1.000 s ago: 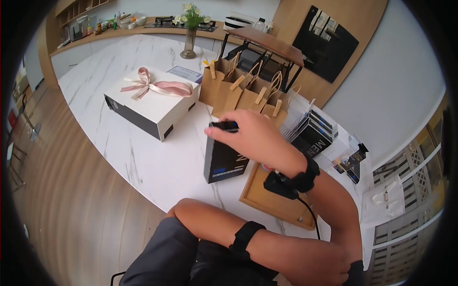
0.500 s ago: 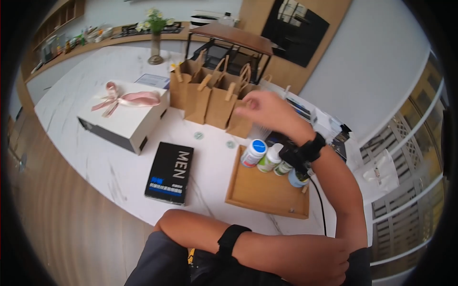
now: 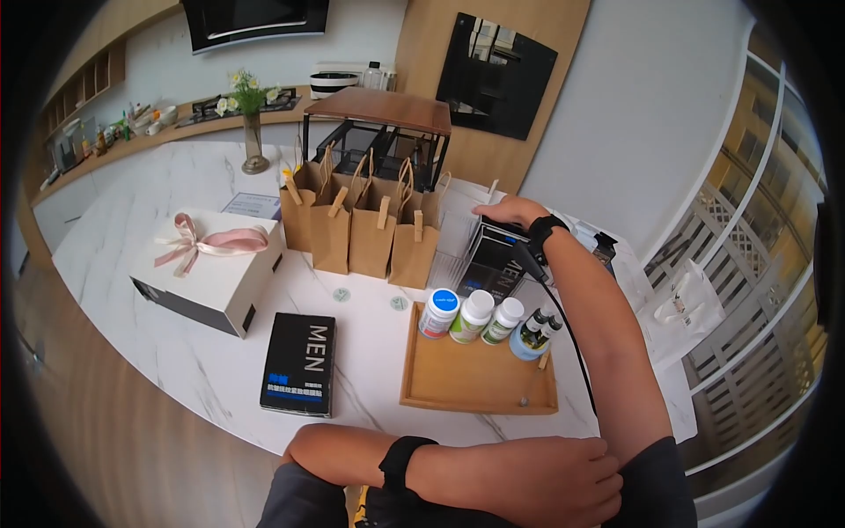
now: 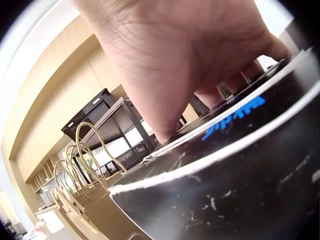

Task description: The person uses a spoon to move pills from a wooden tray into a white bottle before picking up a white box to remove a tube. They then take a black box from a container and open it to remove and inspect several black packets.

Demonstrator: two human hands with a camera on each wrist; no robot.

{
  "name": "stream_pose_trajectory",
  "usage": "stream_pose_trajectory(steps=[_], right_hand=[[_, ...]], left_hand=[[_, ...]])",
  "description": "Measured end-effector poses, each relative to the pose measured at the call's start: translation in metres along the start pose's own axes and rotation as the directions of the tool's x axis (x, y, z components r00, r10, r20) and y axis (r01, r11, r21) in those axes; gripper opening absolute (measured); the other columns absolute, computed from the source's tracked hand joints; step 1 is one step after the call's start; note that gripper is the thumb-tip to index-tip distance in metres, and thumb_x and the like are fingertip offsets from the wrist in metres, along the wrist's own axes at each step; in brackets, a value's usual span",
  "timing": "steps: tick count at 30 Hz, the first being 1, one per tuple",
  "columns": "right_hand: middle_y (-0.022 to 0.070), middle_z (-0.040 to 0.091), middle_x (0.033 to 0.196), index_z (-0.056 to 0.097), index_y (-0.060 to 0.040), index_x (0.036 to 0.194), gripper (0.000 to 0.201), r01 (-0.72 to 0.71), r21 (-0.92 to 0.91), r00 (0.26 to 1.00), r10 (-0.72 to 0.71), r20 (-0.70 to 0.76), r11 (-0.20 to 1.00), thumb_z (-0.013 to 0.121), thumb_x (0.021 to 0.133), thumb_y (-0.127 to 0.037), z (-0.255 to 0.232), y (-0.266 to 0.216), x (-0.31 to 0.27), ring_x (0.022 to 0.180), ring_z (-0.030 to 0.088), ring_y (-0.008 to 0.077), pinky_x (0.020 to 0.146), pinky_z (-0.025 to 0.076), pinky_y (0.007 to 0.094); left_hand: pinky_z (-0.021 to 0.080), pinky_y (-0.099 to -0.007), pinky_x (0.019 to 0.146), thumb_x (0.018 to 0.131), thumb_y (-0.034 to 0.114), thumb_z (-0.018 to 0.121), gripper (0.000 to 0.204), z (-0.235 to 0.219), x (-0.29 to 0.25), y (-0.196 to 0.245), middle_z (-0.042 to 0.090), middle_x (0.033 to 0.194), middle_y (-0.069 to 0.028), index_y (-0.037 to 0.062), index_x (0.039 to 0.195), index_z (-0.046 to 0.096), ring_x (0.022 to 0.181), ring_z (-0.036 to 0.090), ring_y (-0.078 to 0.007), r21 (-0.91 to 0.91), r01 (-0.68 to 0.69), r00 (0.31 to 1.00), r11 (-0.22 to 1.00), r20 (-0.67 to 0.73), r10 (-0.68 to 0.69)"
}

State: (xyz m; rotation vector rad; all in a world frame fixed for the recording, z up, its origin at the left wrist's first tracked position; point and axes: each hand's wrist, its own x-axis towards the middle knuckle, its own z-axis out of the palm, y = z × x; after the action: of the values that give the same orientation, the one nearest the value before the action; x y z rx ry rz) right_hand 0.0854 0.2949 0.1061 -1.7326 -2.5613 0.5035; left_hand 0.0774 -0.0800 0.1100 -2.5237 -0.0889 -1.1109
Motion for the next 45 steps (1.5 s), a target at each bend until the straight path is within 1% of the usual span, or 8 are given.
stream_pose_trajectory(steps=[9, 13, 19, 23, 26, 34, 43, 45], right_hand=[[0.0275, 0.067, 0.105, 0.068, 0.0057, 0.103, 0.065, 0.17, -0.14, 0.925, -0.206, -0.318, 0.976, 0.07, 0.07, -0.05, -0.07, -0.029, -0.027, 0.102, 0.065, 0.0368, 0.088, 0.051, 0.0394], [0.0121, 0.068, 0.075, 0.073, -0.0006, 0.091, 0.055, 0.379, -0.159, 0.816, -0.41, -0.407, 0.912, 0.067, 0.076, -0.053, -0.113, -0.076, -0.095, 0.07, 0.065, 0.0197, 0.065, 0.051, 0.0311], [0.0015, 0.068, 0.105, 0.065, -0.0037, 0.119, 0.047, 0.693, 0.113, 0.721, -0.688, -0.088, 0.712, 0.049, 0.096, -0.042, -0.054, -0.16, -0.178, 0.094, 0.057, 0.0086, 0.075, 0.045, 0.0238], [0.013, 0.061, 0.127, 0.058, -0.0048, 0.128, 0.057, 0.609, 0.276, 0.662, -0.669, 0.339, 0.743, 0.039, 0.097, -0.048, 0.035, -0.203, -0.154, 0.117, 0.057, 0.0239, 0.098, 0.044, 0.0365], [0.0196, 0.057, 0.124, 0.051, 0.0106, 0.125, 0.105, 0.375, 0.319, 0.729, -0.489, 0.479, 0.87, 0.032, 0.082, -0.083, 0.093, -0.215, -0.141, 0.103, 0.063, 0.0331, 0.077, 0.058, 0.0504], [0.0207, 0.069, 0.083, 0.067, 0.0015, 0.106, 0.062, 0.694, -0.113, 0.708, -0.702, -0.068, 0.711, 0.069, 0.076, -0.053, 0.077, -0.133, -0.117, 0.084, 0.068, 0.0345, 0.076, 0.053, 0.0398], [0.0168, 0.069, 0.083, 0.069, 0.0004, 0.101, 0.046, 0.47, -0.267, 0.744, -0.54, -0.392, 0.841, 0.072, 0.079, -0.04, -0.041, -0.007, -0.069, 0.079, 0.068, 0.0288, 0.07, 0.053, 0.0369], [0.0194, 0.07, 0.092, 0.068, 0.0011, 0.107, 0.054, 0.354, -0.3, 0.877, -0.426, -0.221, 0.886, 0.07, 0.08, -0.046, -0.046, 0.004, -0.056, 0.083, 0.069, 0.0305, 0.072, 0.054, 0.0364]], left_hand=[[0.041, -0.0272, 0.063, 0.083, 0.022, 0.054, 0.01, 0.002, -0.001, -0.002, 0.052, 0.072, 0.0027, 0.0128, 0.08, 0.056, 0.071, 0.054, -0.0137, -0.044, 0.019, 1.0, 0.999, -0.015, -0.02], [0.042, -0.0281, 0.064, 0.084, 0.022, 0.053, 0.011, 0.006, -0.002, -0.002, 0.053, 0.071, 0.0026, 0.0125, 0.079, 0.057, 0.07, 0.055, -0.0146, -0.042, 0.053, 0.999, 0.998, -0.007, -0.054], [0.044, -0.029, 0.063, 0.087, 0.024, 0.053, 0.016, 0.007, -0.003, 0.004, 0.059, 0.071, 0.0021, 0.0121, 0.078, 0.061, 0.071, 0.059, -0.016, -0.012, -0.02, 0.996, 1.0, -0.09, 0.018], [0.044, -0.0293, 0.062, 0.086, 0.03, 0.056, 0.021, 0.0, -0.002, 0.007, 0.06, 0.07, 0.0023, 0.0131, 0.075, 0.061, 0.07, 0.06, -0.0157, 0.018, -0.025, 0.991, 1.0, -0.135, 0.028], [0.044, -0.0296, 0.062, 0.086, 0.034, 0.056, 0.024, -0.003, -0.003, 0.007, 0.06, 0.071, 0.0023, 0.0136, 0.074, 0.06, 0.07, 0.06, -0.0156, 0.024, -0.026, 0.988, 0.999, -0.152, 0.029], [0.044, -0.0292, 0.062, 0.087, 0.035, 0.055, 0.025, -0.006, -0.004, 0.004, 0.06, 0.072, 0.002, 0.0137, 0.075, 0.06, 0.071, 0.06, -0.0157, 0.013, -0.029, 0.99, 1.0, -0.136, 0.03], [0.041, -0.0281, 0.058, 0.084, 0.026, 0.055, 0.018, -0.003, -0.002, 0.005, 0.052, 0.067, 0.0028, 0.0124, 0.073, 0.056, 0.065, 0.054, -0.0144, -0.032, -0.016, 0.992, 0.999, -0.127, 0.012], [0.039, -0.0275, 0.057, 0.082, 0.024, 0.056, 0.015, -0.001, -0.002, 0.003, 0.051, 0.068, 0.0026, 0.0122, 0.074, 0.056, 0.064, 0.054, -0.0135, -0.025, -0.014, 0.997, 1.0, -0.081, 0.012]])
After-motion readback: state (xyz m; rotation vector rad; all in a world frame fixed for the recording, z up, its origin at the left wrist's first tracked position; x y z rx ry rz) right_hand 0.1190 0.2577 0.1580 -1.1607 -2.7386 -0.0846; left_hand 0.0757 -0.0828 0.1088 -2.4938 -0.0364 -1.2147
